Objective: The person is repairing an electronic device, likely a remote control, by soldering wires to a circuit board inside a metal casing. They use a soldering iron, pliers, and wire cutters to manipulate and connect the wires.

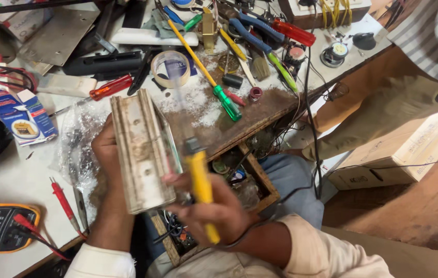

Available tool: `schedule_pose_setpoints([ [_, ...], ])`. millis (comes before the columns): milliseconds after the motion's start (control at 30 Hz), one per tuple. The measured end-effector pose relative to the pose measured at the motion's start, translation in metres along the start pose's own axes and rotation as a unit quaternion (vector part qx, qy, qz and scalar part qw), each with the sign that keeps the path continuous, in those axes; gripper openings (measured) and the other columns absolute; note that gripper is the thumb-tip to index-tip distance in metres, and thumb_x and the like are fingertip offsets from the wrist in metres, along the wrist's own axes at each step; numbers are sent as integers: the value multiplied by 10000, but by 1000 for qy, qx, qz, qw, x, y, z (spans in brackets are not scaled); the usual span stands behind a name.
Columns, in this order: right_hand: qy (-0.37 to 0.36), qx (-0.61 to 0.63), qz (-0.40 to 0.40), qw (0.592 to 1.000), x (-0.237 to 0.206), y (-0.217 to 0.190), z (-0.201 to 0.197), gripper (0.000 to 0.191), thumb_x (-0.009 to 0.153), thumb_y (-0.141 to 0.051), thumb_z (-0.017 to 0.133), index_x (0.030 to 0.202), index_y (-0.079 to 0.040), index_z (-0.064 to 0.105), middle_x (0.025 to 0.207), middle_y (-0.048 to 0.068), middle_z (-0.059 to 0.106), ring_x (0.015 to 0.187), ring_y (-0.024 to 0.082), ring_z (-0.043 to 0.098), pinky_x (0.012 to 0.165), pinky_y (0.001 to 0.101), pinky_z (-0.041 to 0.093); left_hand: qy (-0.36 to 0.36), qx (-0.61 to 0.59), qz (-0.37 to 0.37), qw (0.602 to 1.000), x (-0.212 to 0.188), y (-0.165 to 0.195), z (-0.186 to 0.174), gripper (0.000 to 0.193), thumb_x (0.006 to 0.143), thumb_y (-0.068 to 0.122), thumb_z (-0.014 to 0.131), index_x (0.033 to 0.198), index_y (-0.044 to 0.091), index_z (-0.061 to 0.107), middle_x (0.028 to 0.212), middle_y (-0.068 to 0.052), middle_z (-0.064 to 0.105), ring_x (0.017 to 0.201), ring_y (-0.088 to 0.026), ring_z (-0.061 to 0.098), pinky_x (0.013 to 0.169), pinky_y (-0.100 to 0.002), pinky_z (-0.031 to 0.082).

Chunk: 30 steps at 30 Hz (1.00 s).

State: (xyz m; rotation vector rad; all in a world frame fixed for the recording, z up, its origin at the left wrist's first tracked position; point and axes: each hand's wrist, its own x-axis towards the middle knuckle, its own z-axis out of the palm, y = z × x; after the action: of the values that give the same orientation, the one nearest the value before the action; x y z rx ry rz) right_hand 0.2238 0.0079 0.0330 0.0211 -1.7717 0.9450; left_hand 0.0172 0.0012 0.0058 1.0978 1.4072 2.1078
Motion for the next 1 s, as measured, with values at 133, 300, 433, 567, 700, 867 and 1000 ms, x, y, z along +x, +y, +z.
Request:
schedule_pose_setpoints([
  [133, -33, 10, -4, 999, -4, -1, -10, 384, 937, -26, 785, 1228, -140, 562, 1282, 180, 664, 1232, 357, 697, 1051, 492, 554, -13, -145, -137, 980, 5, 1, -11, 103, 1005, 26, 701, 1079, -40, 727, 966, -98, 723, 785, -148, 709, 664, -276, 590],
  [300, 106, -105, -6, 989, -13, 32, -46, 232, 1058, -161, 649, 1268, -126, 558, 1105, 123, 712, 970, 248, 693, 856, 352, 568, -1, -134, -134, 982, 10, 1, -16, 101, 1006, 23, 698, 1079, -41, 724, 974, -97, 720, 793, -146, 706, 674, -273, 587],
  [433, 183, -81, 31, 979, -25, 55, -67, 236, 1132, -239, 570, 1323, -101, 559, 1099, 158, 658, 909, 206, 682, 785, 295, 567, 10, -112, -116, 987, 11, -2, -12, 99, 1006, 20, 696, 1080, -41, 721, 980, -97, 717, 800, -145, 703, 681, -270, 585],
  [567, 139, 0, 78, 987, -43, 56, -67, 240, 1124, -215, 535, 1278, -37, 583, 1048, 160, 684, 885, 226, 691, 763, 317, 586, 17, -94, -102, 990, 11, -5, -4, 98, 1006, 18, 695, 1080, -42, 719, 986, -97, 715, 806, -143, 700, 689, -267, 582],
  [700, 98, 13, 96, 991, -48, 57, -62, 316, 1127, -184, 495, 1312, 66, 551, 1131, 232, 678, 965, 303, 727, 838, 395, 626, 22, -79, -102, 991, 12, -7, 1, 96, 1007, 15, 693, 1080, -43, 716, 991, -97, 712, 813, -142, 697, 696, -264, 580],
  [867, 58, 28, 78, 995, -32, 62, -59, 270, 1040, -109, 561, 1253, 51, 604, 1123, 201, 679, 926, 288, 718, 790, 364, 611, 25, -72, -89, 993, 15, -8, 3, 94, 1007, 12, 690, 1080, -44, 713, 999, -96, 708, 821, -140, 694, 706, -261, 577],
  [1000, 37, 20, 66, 997, -21, 63, -50, 256, 953, -5, 609, 1204, 40, 624, 1117, 196, 683, 934, 293, 732, 794, 362, 626, 28, -71, -77, 994, 16, -8, 2, 93, 1008, 9, 688, 1080, -44, 710, 1005, -96, 706, 828, -139, 691, 713, -258, 574],
])
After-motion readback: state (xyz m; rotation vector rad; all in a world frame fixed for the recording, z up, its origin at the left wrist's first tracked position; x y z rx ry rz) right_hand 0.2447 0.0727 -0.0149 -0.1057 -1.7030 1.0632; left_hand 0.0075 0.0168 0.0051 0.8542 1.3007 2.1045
